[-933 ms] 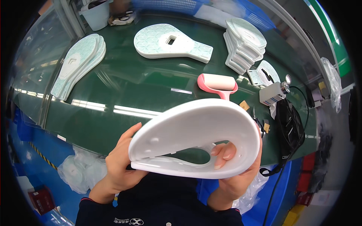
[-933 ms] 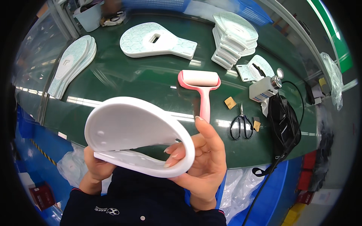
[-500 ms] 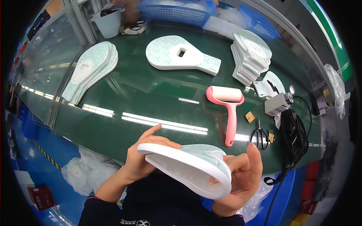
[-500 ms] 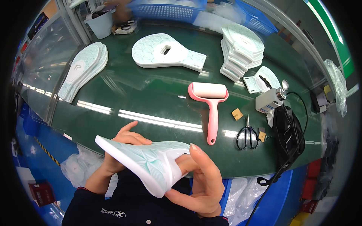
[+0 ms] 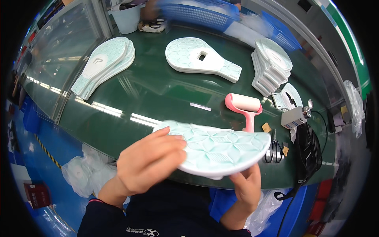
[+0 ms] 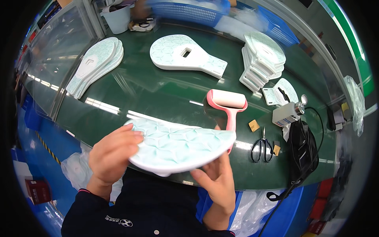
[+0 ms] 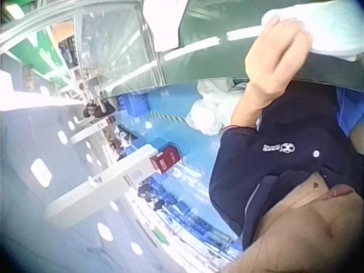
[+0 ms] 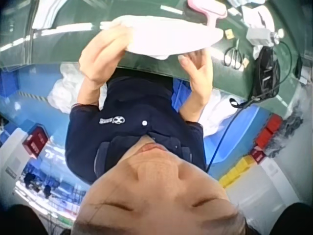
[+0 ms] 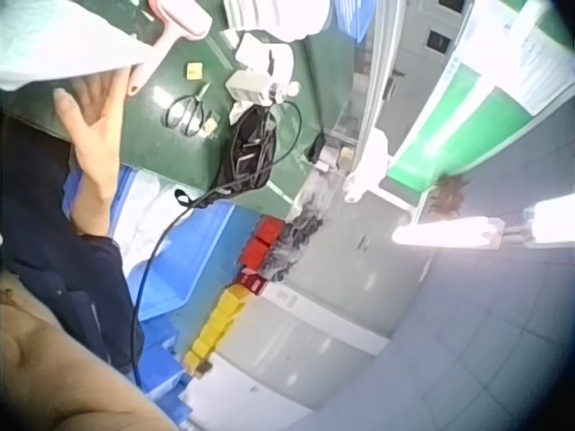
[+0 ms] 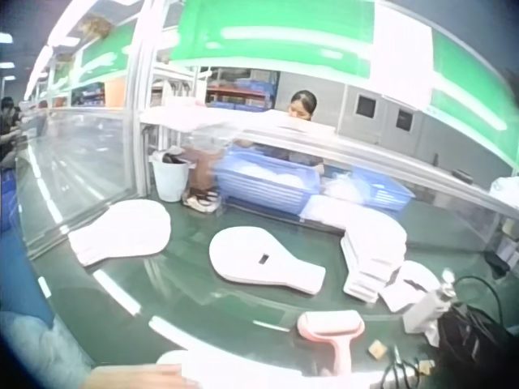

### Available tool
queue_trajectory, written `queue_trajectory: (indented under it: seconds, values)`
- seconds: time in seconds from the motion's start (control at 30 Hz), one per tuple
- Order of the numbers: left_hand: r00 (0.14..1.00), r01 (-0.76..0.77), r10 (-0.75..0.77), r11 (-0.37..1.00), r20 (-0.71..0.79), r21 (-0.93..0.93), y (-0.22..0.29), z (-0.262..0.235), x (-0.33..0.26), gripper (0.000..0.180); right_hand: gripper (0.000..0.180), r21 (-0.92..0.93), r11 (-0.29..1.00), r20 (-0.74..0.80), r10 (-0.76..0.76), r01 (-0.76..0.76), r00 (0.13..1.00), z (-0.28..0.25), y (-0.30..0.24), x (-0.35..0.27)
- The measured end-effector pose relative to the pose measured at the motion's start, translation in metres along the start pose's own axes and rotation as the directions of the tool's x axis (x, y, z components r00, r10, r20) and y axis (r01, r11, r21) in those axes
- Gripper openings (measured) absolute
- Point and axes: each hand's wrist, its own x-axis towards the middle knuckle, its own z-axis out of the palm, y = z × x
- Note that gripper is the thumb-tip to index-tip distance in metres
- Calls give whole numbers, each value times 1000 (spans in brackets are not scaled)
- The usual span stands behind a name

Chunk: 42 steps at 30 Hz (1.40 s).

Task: The person repeatedly picks up white plastic parts with a light green pattern from a green workbench, turns them over to view both sides, and uses a pink lint roller to roll over the surfaces. The person handles the parts one at a time, placing them back on the table after each inspection.

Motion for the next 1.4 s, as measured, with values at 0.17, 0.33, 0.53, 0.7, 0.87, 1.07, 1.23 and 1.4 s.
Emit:
queue_trajectory:
  seconds: [0.17,0.33,0.53,0.7,0.87,1.07,1.23,1.4]
  values:
    - [968,-234,197,933,156,274,34,-12,0,16,94,404,905,-162,-71,132,984,12,10,20]
    - [911,-317,411,742,-26,591,34,0,-15,16,95,489,859,-140,-93,151,986,18,7,24]
    - [784,-104,532,621,-320,777,28,28,-16,20,95,508,842,-129,-136,184,982,25,1,19]
    - [693,-107,543,728,-474,677,28,39,-2,14,96,503,830,-139,-198,242,970,28,-5,10]
    - [997,35,-30,997,77,-66,11,1,-5,16,97,338,905,-29,-263,257,964,17,6,7]
    - [859,420,-481,858,-177,-295,7,17,-26,29,91,-50,926,-150,-378,375,914,20,5,1]
    - [956,280,-289,951,-56,-128,6,6,-20,31,97,-169,812,-228,-584,559,779,20,3,1]
    - [976,210,-213,975,-44,-76,9,7,-19,29,101,-263,774,-297,-633,576,715,21,-4,-9]
